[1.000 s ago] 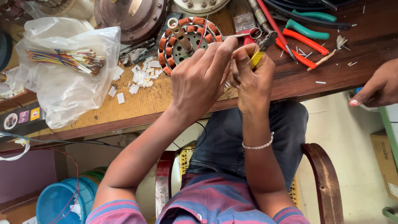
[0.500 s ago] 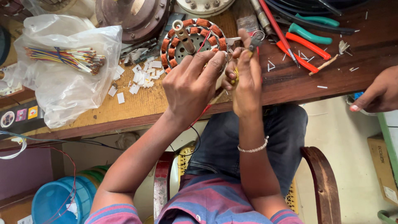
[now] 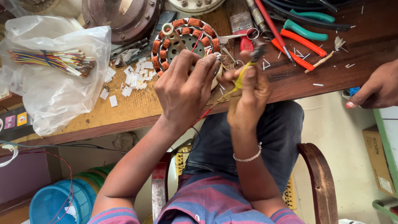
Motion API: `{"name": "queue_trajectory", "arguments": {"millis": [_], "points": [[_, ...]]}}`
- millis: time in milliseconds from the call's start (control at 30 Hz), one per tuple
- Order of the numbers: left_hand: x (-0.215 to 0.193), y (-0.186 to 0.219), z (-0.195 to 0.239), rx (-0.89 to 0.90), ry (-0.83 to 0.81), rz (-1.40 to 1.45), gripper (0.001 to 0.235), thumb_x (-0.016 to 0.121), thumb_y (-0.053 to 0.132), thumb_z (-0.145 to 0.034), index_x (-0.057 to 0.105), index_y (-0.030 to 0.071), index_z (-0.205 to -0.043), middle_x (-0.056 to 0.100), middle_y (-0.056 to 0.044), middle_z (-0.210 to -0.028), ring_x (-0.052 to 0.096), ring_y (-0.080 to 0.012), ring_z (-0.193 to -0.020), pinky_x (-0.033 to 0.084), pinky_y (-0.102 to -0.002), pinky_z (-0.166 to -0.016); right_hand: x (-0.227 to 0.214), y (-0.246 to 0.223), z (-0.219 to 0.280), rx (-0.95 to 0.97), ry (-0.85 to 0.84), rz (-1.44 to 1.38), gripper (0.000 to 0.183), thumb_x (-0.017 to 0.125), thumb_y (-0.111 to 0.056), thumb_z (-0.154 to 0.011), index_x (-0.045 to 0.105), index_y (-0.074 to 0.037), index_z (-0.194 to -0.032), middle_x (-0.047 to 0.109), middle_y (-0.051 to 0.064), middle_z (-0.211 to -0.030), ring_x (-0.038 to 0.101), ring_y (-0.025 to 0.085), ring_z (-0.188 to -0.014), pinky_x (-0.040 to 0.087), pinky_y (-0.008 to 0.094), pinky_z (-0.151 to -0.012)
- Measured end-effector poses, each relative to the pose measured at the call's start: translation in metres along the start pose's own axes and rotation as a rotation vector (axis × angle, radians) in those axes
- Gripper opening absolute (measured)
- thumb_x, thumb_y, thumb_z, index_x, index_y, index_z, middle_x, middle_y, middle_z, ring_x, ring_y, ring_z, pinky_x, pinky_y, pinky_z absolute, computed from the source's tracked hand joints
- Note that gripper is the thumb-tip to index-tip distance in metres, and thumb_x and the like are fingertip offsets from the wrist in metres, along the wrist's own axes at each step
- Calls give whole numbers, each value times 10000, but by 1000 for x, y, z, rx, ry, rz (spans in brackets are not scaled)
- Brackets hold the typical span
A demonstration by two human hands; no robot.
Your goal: The person works on a stator assembly at a cluttered workbench, using pliers and wire cutters to strip and trim colored wires. They repeatedly cut wire ends, adjust connections, and handle small wire pieces while seated.
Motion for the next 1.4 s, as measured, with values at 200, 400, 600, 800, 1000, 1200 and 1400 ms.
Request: {"name": "queue_trajectory", "arguments": {"millis": [200, 400, 600, 800, 1000, 1200, 1400], "points": [[1, 2, 1, -70, 8, 85, 163, 824, 120, -959, 730, 94, -1090, 584, -31, -911, 617, -196, -839, 501, -347, -697, -5, 16, 5, -13, 60, -7, 114, 669, -65, -1054, 659, 45, -1084, 687, 118, -1056, 754, 313, -1056, 653, 484, -986], [3, 3, 0, -150, -5, 129, 176, 833, 98, -938, 732, 95, -1083, 582, -42, -898, 614, -211, -844, 500, -347, -695, -3, 15, 6, -19, 99, 60, 123, 657, -42, -1027, 666, 63, -1090, 716, 139, -1036, 733, 284, -996, 622, 435, -944], [2, 6, 0, -215, -11, 140, 178, 830, 108, -947, 730, 100, -1095, 595, -39, -919, 622, -204, -840, 502, -347, -717, 4, 10, 7, -41, 62, 173, 106, 676, -32, -1021, 682, 74, -1025, 674, 96, -1013, 735, 239, -969, 638, 403, -966], [2, 5, 0, -215, -32, 119, 175, 829, 119, -956, 716, 97, -1087, 598, -38, -936, 632, -209, -883, 507, -344, -718, 7, 13, 9, -91, 96, 258, 118, 683, -33, -1014, 684, 85, -1013, 661, 90, -996, 730, 223, -944, 638, 381, -937], [1, 3, 0, -209, -42, 121, 174, 825, 117, -945, 707, 96, -1071, 596, -39, -948, 640, -210, -879, 513, -348, -726, 9, 14, 9, -118, 95, 286, 118, 679, -26, -1030, 687, 90, -1014, 656, 87, -999, 720, 209, -949, 632, 361, -941], [2, 2, 0, -222, -45, 128, 173, 828, 124, -945, 698, 93, -1055, 596, -34, -943, 639, -203, -871, 510, -363, -738, 13, 15, 11, -101, 133, 274, 121, 669, -36, -1011, 686, 83, -1002, 665, 89, -986, 724, 197, -936, 647, 362, -902], [2, 2, 1, -221, -49, 128, 170, 824, 127, -944, 692, 97, -1048, 590, -29, -943, 638, -201, -871, 504, -350, -705, 14, 15, 12, -138, 123, 306, 130, 678, -39, -1014, 695, 90, -1013, 662, 88, -987, 714, 189, -935, 627, 345, -920]]}}
Point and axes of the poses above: each hand's wrist, its own z-axis away from the middle knuckle, its own x-axis out of the palm, y = z × x, the point moved 1 cm from there along -z, towards the middle knuckle
